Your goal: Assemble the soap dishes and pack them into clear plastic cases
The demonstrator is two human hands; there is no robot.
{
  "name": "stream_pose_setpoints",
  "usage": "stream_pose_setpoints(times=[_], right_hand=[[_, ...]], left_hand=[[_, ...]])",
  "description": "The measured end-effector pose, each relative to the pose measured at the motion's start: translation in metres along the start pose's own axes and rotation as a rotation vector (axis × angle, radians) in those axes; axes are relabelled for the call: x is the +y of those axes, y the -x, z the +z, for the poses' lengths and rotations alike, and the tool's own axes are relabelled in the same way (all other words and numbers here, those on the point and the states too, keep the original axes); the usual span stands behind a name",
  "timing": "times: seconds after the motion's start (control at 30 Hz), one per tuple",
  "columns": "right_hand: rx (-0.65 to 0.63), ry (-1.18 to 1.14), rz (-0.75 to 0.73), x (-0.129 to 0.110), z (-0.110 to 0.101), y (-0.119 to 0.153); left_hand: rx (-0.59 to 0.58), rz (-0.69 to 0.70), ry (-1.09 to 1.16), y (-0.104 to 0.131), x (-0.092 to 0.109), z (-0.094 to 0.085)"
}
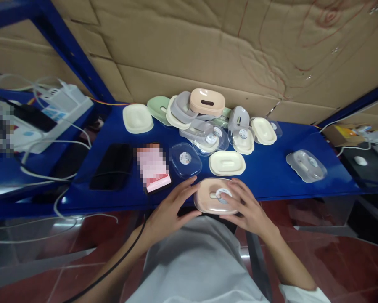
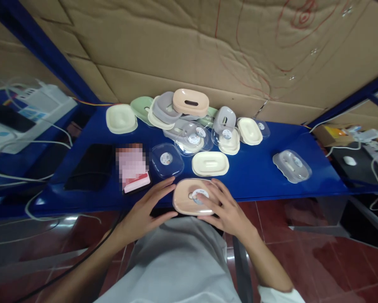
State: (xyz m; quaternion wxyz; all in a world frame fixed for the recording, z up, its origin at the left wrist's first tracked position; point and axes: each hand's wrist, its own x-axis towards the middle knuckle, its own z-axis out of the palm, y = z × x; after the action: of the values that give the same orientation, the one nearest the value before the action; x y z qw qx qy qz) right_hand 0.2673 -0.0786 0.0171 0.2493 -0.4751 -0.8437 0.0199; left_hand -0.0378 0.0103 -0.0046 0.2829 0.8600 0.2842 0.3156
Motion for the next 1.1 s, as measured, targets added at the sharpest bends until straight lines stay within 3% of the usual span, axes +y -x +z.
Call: stream_pose_setpoints(times=[0.1, 0.23, 0.37, 0.47, 0.53, 0.63, 0.7, 0.8, 1.0, 1.1], right_hand=[[0.191, 0.081, 0.141, 0.015, -0.018, 0.026], [0.419, 0.363, 0.514, 0.051, -0.034, 0.054], [0.421, 0.513, 0.66, 0.095, -0.037, 0.059], [0.388, 0.57, 0.688, 0.115, -0.039, 0.047], [0.402, 0.582, 0.661, 0.114, -0.039, 0.034], [0.331, 0.42, 0.461, 0.09, -0.028, 0.012], [0.184, 0.313, 0.344, 0.068, -0.015, -0.001], [0.023, 0.277, 0.305, 0.045, 0.0, -0.013], [-0.009, 0.256, 0.291, 0.04, -0.008, 0.005], [0.021, 0.269, 0.34, 0.035, -0.012, 0.019]], left_hand=[[0.123, 0.066, -0.073, 0.0, 0.002, 0.0], [0.253, 0.097, -0.334, -0.014, 0.002, 0.002], [0.188, 0.052, -0.564, -0.032, 0.005, 0.01], [0.12, 0.071, -0.567, -0.038, 0.014, 0.019], [0.061, 0.141, -0.509, -0.037, 0.02, 0.022], [-0.008, 0.265, -0.412, -0.031, 0.021, 0.021], [0.001, 0.249, -0.417, -0.028, 0.017, 0.017], [0.035, 0.145, -0.49, -0.028, 0.008, 0.01], [0.102, 0.12, -0.517, -0.03, 0.008, 0.015], [0.192, 0.13, -0.442, -0.027, 0.011, 0.015]])
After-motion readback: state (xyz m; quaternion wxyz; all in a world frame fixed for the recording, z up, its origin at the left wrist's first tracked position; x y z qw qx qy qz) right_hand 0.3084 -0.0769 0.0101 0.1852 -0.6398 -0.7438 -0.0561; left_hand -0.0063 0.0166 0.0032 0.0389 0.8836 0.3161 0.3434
